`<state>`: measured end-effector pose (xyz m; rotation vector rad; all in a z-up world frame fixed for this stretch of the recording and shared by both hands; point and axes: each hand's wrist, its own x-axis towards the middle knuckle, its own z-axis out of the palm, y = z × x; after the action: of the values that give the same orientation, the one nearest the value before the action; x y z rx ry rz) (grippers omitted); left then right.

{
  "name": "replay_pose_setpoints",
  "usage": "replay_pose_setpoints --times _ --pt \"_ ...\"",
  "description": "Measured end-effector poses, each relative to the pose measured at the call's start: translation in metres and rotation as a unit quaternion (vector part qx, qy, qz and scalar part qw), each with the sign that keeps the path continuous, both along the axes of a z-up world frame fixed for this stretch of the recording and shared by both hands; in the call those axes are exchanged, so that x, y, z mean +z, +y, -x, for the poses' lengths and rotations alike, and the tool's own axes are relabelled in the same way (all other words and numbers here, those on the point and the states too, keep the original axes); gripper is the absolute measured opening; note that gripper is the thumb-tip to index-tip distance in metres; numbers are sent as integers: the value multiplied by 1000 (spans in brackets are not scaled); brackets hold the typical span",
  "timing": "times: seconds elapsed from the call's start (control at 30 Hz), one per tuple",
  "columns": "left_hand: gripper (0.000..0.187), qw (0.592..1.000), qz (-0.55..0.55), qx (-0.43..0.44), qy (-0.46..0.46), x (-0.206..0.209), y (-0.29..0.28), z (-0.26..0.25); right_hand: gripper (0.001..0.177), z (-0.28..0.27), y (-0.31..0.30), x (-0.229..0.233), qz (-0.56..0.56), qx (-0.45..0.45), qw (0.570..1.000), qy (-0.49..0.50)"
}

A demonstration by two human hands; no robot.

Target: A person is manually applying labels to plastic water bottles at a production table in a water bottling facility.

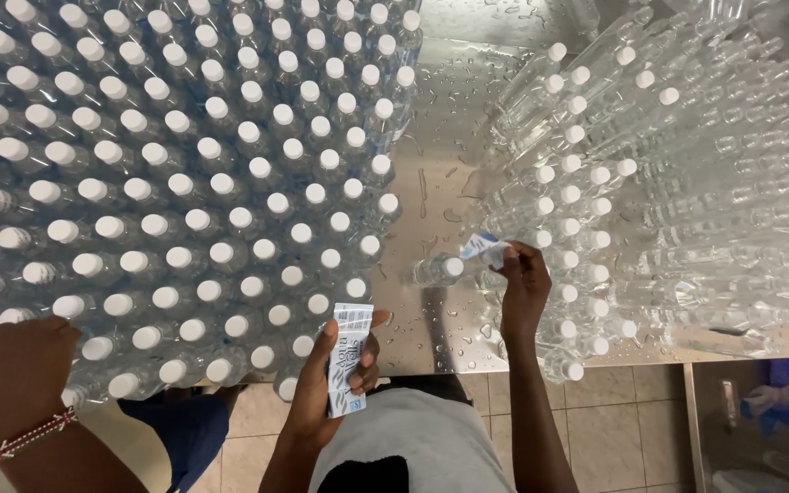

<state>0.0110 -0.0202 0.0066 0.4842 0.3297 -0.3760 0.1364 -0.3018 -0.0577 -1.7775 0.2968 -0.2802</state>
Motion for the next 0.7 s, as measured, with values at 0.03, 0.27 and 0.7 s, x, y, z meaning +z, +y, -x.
replay_pose_setpoints --times 0.03,0.27,0.7 --pt "78 1000 -17 -7 6 3 0 -2 26 -5 0 -1 27 -12 999 -40" --pt "79 1000 -11 -16 -3 0 -7 0 28 2 9 8 58 10 996 59" --pt "78 999 32 -21 12 -8 -8 6 22 7 23 -7 -16 8 998 65"
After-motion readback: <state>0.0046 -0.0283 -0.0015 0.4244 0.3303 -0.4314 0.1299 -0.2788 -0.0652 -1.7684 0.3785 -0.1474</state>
